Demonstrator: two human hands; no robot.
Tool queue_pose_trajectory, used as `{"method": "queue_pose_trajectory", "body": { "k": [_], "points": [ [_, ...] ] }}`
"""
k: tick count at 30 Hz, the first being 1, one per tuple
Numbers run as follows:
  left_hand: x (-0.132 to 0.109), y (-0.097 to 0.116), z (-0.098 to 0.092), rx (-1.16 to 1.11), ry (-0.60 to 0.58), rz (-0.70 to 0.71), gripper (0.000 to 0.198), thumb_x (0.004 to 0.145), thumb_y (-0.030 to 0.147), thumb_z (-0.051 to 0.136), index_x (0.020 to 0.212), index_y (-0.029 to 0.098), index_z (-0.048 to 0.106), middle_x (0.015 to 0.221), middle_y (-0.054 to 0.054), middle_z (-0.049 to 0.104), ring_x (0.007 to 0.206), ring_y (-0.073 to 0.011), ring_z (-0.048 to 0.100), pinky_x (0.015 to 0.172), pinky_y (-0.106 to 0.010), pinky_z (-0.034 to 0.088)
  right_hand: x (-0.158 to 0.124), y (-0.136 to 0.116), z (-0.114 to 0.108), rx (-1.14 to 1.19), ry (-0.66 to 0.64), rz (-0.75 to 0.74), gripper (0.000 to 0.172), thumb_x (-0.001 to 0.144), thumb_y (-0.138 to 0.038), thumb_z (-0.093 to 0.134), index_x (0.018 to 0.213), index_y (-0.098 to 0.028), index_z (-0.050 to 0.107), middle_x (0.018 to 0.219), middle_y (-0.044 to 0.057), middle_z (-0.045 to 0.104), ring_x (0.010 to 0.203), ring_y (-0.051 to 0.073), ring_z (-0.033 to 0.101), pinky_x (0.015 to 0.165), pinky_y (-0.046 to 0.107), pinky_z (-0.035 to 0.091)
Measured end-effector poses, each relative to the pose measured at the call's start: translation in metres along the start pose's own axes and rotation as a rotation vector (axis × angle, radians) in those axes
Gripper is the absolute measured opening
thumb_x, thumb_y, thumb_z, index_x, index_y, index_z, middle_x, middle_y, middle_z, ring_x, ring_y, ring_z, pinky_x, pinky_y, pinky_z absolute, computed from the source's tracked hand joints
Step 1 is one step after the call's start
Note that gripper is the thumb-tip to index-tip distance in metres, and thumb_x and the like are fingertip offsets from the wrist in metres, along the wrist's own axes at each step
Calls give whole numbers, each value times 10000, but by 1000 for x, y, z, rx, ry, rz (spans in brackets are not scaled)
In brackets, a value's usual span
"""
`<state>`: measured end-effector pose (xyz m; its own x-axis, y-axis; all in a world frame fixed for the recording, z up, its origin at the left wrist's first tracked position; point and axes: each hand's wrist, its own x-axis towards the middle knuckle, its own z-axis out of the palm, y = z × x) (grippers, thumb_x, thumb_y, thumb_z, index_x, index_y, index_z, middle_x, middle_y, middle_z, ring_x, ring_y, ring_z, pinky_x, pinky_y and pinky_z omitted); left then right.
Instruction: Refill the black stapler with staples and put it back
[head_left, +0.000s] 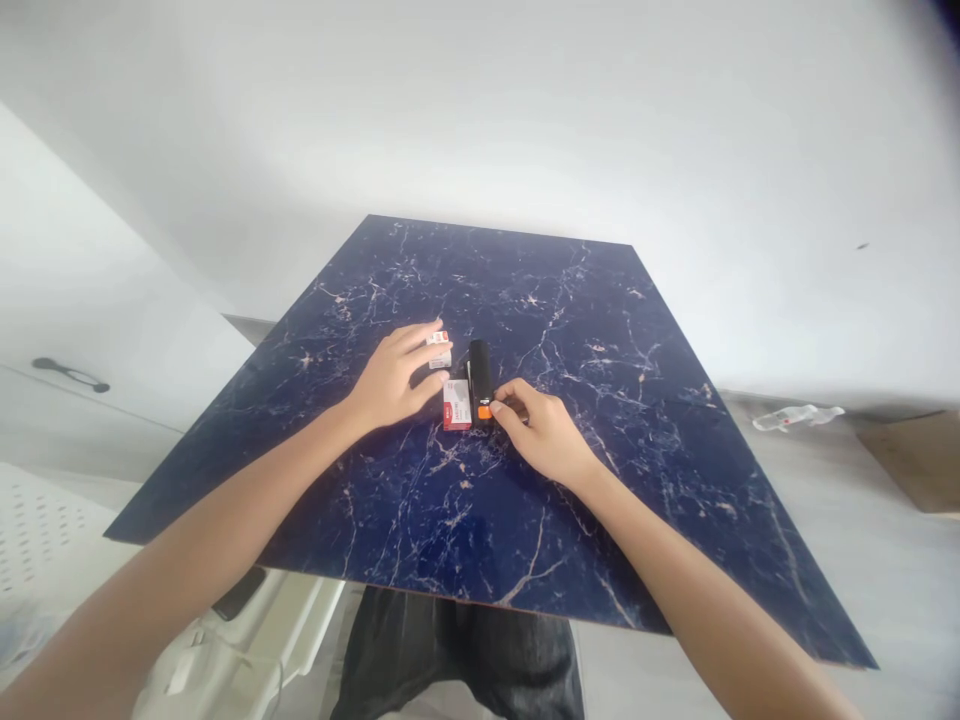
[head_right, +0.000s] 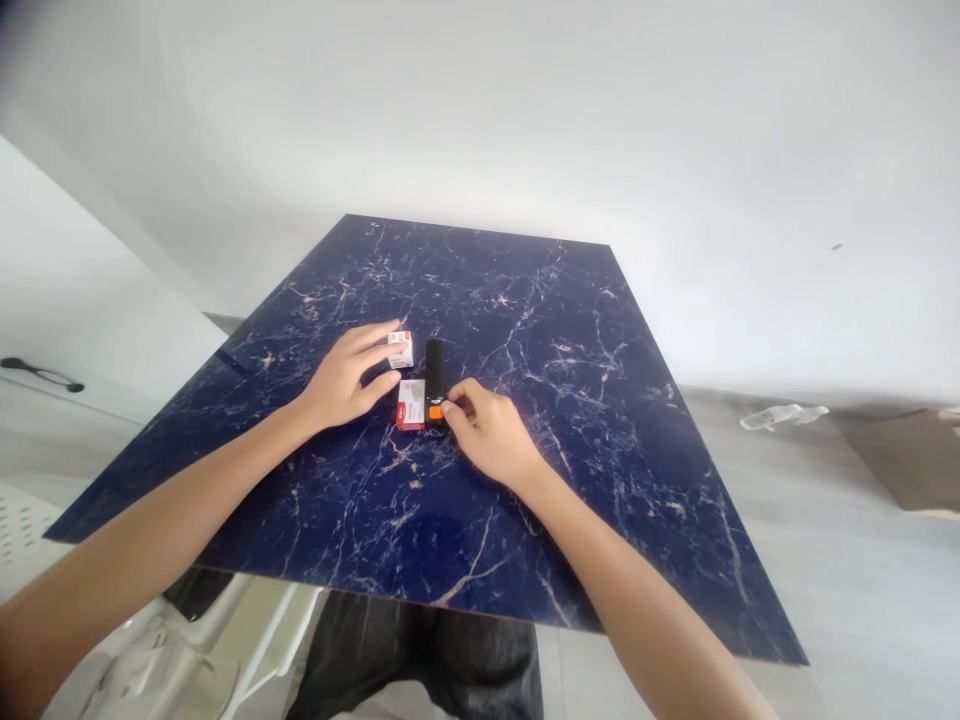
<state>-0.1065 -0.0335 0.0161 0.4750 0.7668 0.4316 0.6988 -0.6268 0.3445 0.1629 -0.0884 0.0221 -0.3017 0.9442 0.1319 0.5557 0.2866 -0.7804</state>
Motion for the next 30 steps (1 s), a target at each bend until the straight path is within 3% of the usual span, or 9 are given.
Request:
{"method": "queue_pose_trajectory", "body": {
  "k": [4,8,11,14,16,20,22,25,30],
  "points": [
    [3,-16,2,3,-152,-2,523,1091,459,420,1508,180,567,1637,-134,469,1536,-336,408,1265,-600,338,0,-1,-1,-4,1,-8,120,999,-358,561,991,-252,618,789,-25,727,653,169,660,668,300,480],
    [1,-6,7,-65,-139,31,454,1104,371,375,1426,217,656,1561,-120,550,1469,-320,485,1239,-603,389,0,-2,-3,0,-11,-9,137,1002,-365,556,969,-250,624,749,-34,700,618,159,627,634,289,460],
    [-2,0,7,-114,-164,-10,445,1101,379,388,1426,232,653,1652,-117,431,1519,-334,428,1247,-605,384,0,-1,-2,1,-17,-10,142,1004,-361,552,961,-248,625,761,-27,713,617,159,629,623,286,457],
    [-3,-4,2,-188,-275,-36,466,1090,466,427,1473,265,603,1708,-101,344,1542,-337,403,1243,-592,393,-1,0,-2,-1,-20,-13,143,1006,-360,552,964,-247,629,783,-18,731,636,165,647,627,290,464],
    [-4,-8,-3,-215,-351,-12,553,1036,553,540,1518,282,552,1735,-105,287,1570,-358,353,1254,-600,367,-1,1,-3,-5,-22,-14,137,1009,-354,550,969,-249,629,754,-26,721,627,166,648,629,295,471],
    [-8,-10,-7,-182,-420,-4,995,827,663,785,1651,318,349,1773,-132,131,1619,-429,182,1266,-664,290,-1,1,-2,20,-6,-11,106,1000,-328,571,1041,-251,630,866,-6,767,714,178,714,720,322,541],
    [-11,-7,-3,-162,-403,-16,1179,743,669,853,1688,333,234,1776,-145,91,1627,-452,103,1265,-696,254,-2,2,0,53,1,-14,174,983,-322,600,1141,-253,621,1056,34,789,802,191,750,783,347,580],
    [-13,-2,5,-132,-377,-42,1299,697,665,885,1705,328,137,1776,-169,43,1627,-472,43,1263,-725,212,-3,2,6,61,-9,-57,441,932,-310,672,1352,-268,543,1264,73,752,895,212,765,838,388,613],
    [-9,2,13,-108,-284,-2,1227,706,596,891,1686,289,219,1694,-199,290,1583,-477,231,1260,-687,266,-5,5,14,22,30,-97,684,885,-301,743,1498,-285,441,1323,83,733,1078,257,752,958,453,606]
  ]
}}
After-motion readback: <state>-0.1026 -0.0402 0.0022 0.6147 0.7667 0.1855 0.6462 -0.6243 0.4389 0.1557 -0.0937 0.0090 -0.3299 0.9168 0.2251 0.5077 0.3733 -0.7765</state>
